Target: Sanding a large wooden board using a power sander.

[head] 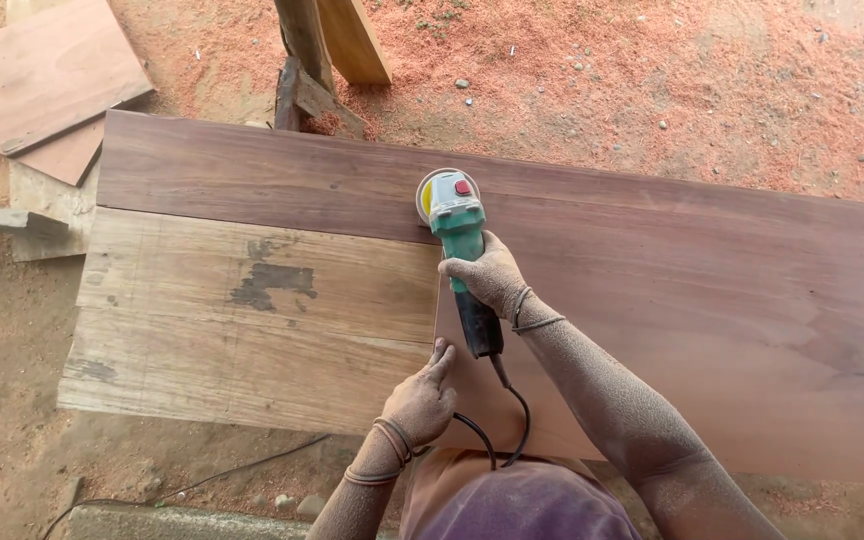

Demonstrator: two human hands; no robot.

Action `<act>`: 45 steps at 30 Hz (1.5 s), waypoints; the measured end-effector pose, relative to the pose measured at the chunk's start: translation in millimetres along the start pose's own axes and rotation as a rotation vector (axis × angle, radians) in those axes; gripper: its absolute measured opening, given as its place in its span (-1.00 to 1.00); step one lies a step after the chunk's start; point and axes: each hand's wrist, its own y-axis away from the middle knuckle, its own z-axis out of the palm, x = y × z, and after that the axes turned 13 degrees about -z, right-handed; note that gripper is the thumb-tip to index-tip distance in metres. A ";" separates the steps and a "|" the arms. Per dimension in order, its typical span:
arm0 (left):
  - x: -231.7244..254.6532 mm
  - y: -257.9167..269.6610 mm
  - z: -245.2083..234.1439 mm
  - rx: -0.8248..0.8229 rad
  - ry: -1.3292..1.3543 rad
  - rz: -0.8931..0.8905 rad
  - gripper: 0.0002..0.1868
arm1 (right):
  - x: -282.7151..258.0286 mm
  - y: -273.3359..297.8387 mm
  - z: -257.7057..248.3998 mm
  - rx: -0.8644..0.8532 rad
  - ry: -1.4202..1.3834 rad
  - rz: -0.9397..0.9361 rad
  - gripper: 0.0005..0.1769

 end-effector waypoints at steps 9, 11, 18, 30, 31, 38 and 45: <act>-5.1 -5.3 -2.7 -0.039 -0.020 0.018 -0.24 | -0.2 7.5 -23.0 0.089 -0.033 0.004 -0.38; -2.5 -3.6 -6.3 -0.054 -0.024 0.011 -0.24 | 0.0 7.4 -22.0 0.085 -0.022 0.004 -0.38; 0.5 -1.3 -9.0 -0.065 -0.027 -0.005 -0.24 | 2.4 4.0 -1.5 0.015 0.036 -0.007 -0.33; -1.6 -2.7 -9.7 -0.076 -0.029 0.008 -0.24 | -0.5 7.5 -15.4 0.060 0.019 0.011 -0.35; -4.1 -4.4 -6.9 -0.075 -0.027 0.007 -0.24 | -0.5 7.1 -11.3 0.058 0.020 0.011 -0.35; -7.7 -6.3 -3.4 -0.046 0.008 0.038 -0.25 | -3.4 8.8 8.9 0.024 0.033 0.006 -0.36; -1.0 -0.8 -11.5 -0.085 -0.042 0.012 -0.23 | 4.3 11.5 -11.5 0.076 0.048 -0.005 -0.37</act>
